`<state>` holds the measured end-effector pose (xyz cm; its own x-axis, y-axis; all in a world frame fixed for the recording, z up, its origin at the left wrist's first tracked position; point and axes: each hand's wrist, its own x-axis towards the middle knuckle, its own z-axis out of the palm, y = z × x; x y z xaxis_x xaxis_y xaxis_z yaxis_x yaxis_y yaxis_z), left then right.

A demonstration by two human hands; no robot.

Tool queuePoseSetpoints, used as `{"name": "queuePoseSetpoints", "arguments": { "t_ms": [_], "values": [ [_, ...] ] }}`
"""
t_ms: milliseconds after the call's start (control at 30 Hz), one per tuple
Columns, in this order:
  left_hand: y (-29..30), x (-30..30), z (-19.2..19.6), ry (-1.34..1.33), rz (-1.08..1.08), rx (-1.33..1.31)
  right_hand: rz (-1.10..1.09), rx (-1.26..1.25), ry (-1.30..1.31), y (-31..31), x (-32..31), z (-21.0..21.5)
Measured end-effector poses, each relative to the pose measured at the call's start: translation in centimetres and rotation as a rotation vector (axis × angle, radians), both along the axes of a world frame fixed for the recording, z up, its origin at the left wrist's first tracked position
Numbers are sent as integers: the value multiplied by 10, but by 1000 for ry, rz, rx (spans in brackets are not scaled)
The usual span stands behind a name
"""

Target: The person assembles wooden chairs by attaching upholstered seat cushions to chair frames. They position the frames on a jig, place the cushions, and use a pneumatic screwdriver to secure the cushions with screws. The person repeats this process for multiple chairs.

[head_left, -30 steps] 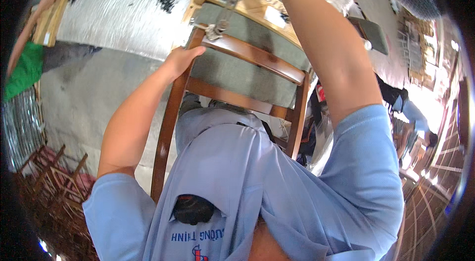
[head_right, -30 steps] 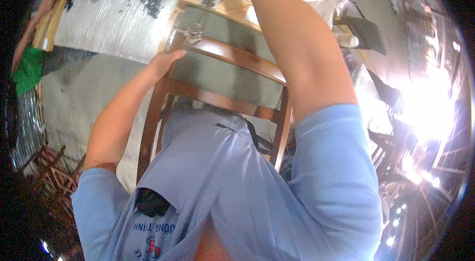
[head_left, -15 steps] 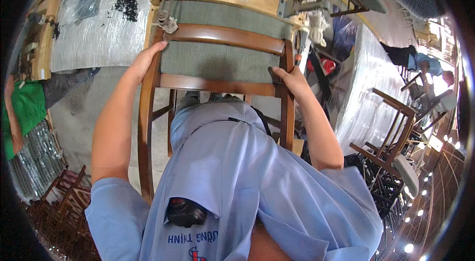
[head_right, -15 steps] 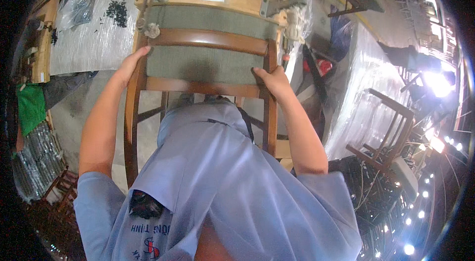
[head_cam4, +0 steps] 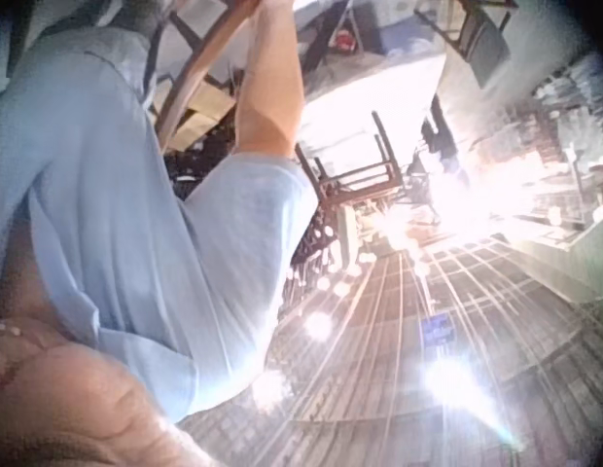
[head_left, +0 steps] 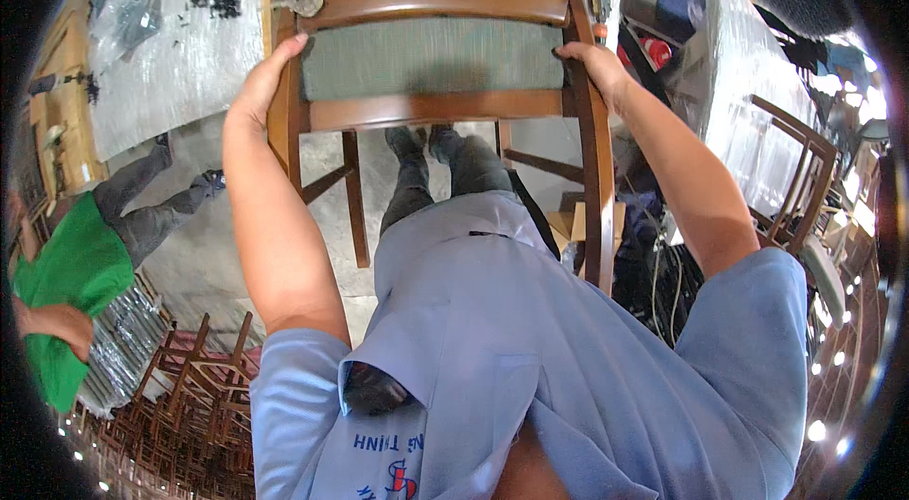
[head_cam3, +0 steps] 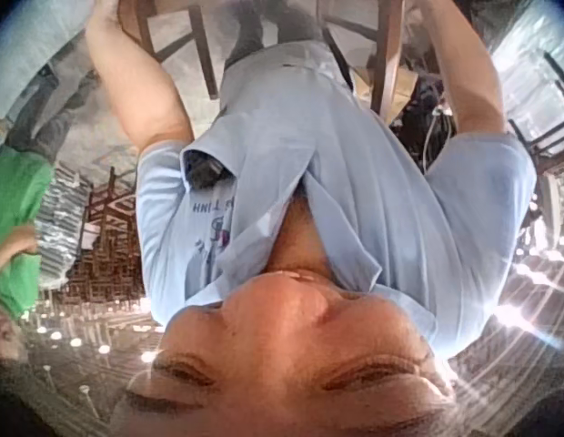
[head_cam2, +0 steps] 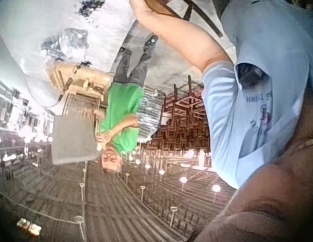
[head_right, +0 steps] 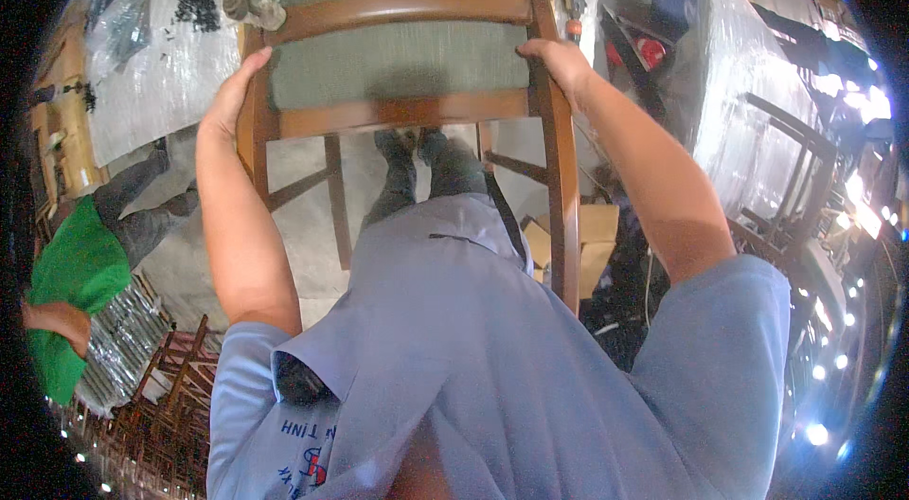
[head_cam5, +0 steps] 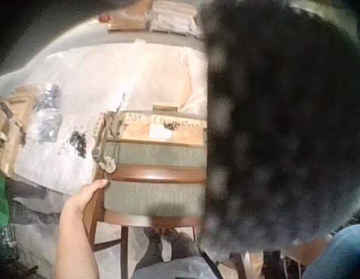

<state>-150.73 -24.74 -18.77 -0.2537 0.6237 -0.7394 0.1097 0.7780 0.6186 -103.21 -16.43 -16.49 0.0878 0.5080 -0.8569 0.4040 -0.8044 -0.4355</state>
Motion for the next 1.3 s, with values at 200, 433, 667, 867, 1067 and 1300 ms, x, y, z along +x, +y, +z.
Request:
{"name": "queuePoseSetpoints", "arguments": {
  "t_ms": [200, 433, 667, 867, 1067, 1300],
  "values": [
    [4, -2, -1, -115, -7, -82, -69, 18, -65, 0, -13, 8],
    [3, -12, -17, -121, -39, -6, -59, 92, -79, 0, -15, 7],
    [-2, -9, -8, -186, -2, -36, 52, 169, -197, -5, -8, -4],
    [-2, -2, 6, -175, 52, -56, 285, 286, -302, 1, -8, 2],
    [-4, -3, -6, -94, 5, 2, 307, 297, -386, -5, 4, -18],
    [-2, -7, -9, -124, -25, 86, -387, 789, -122, 55, 25, 38]
  ]
}}
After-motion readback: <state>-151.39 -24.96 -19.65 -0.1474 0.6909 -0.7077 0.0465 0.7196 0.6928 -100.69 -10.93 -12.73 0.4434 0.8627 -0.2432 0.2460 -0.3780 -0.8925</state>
